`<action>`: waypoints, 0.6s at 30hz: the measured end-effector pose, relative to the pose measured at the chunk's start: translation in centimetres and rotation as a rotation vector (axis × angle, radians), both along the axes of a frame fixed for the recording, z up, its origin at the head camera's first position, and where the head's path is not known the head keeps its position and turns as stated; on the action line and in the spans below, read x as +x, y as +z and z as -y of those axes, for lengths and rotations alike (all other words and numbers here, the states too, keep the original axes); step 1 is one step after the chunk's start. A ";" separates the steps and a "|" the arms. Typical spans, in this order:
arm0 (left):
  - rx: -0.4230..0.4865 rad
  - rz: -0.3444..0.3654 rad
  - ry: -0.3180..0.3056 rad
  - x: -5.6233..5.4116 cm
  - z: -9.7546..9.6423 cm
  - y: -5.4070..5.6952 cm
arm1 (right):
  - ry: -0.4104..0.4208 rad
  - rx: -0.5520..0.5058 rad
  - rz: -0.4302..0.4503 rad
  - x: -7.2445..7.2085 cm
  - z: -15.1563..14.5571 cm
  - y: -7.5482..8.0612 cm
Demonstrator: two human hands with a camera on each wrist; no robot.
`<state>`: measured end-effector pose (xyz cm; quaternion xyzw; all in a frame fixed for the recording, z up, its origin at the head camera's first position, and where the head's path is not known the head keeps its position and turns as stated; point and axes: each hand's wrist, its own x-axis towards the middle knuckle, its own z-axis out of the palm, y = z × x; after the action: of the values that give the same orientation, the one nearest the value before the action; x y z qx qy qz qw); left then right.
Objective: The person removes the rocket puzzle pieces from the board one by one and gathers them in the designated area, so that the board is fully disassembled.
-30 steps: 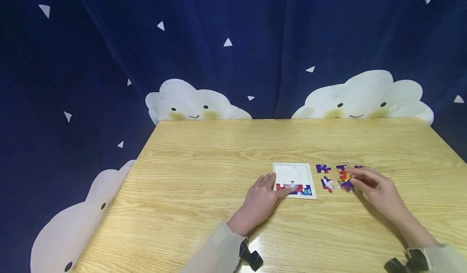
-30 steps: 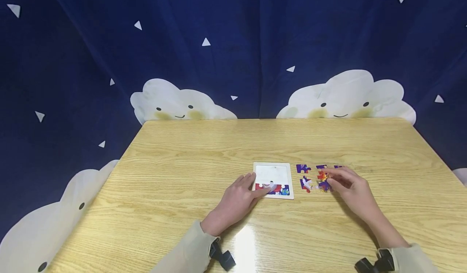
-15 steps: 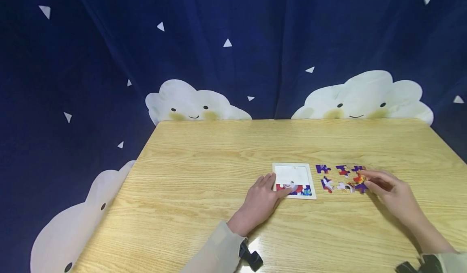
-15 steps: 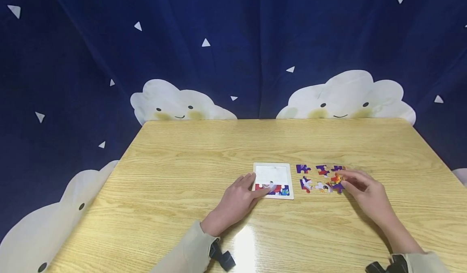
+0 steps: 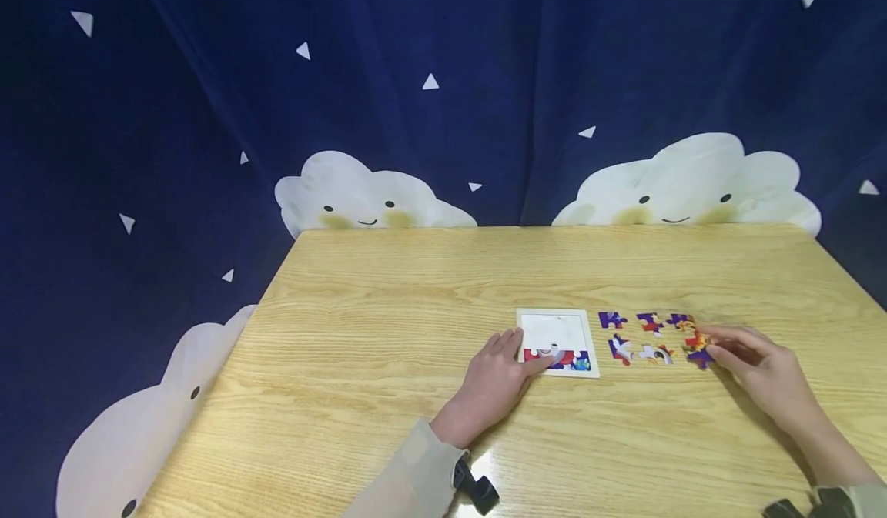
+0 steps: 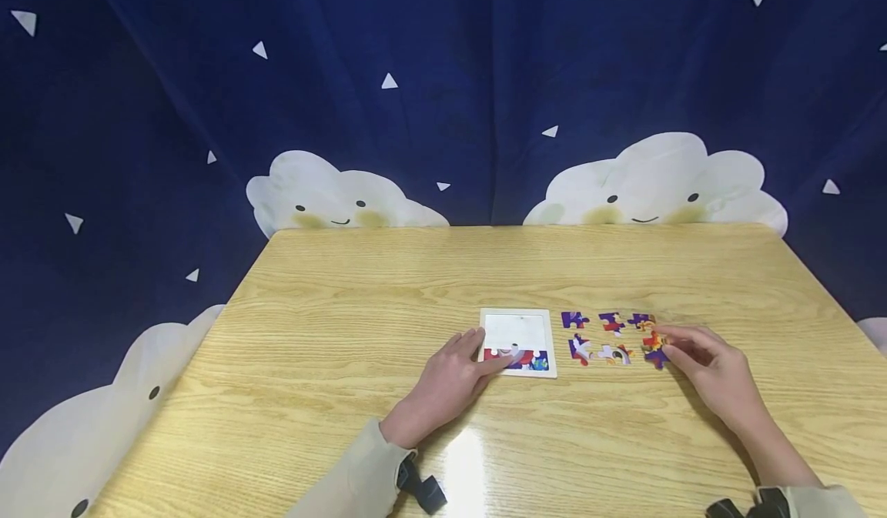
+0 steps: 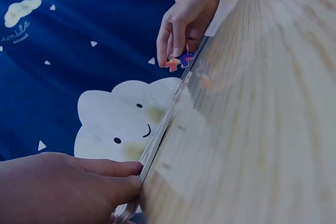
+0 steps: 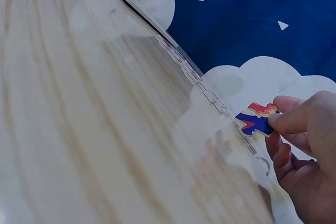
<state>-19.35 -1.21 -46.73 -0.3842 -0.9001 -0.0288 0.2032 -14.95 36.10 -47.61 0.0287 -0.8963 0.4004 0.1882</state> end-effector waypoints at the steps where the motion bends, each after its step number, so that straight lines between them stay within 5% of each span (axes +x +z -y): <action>1: -0.001 0.001 0.001 0.0 0.0 0.0 | -0.001 0.000 0.004 0.0 0.0 0.0; 18: 0.003 0.022 -0.001 0.1 0.0 0.0 | -0.037 0.021 0.037 0.0 0.0 0.1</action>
<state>-19.26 -1.20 -46.68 -0.3840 -0.9021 -0.0342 0.1940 -14.95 36.12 -47.52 0.0070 -0.9043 0.3877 0.1787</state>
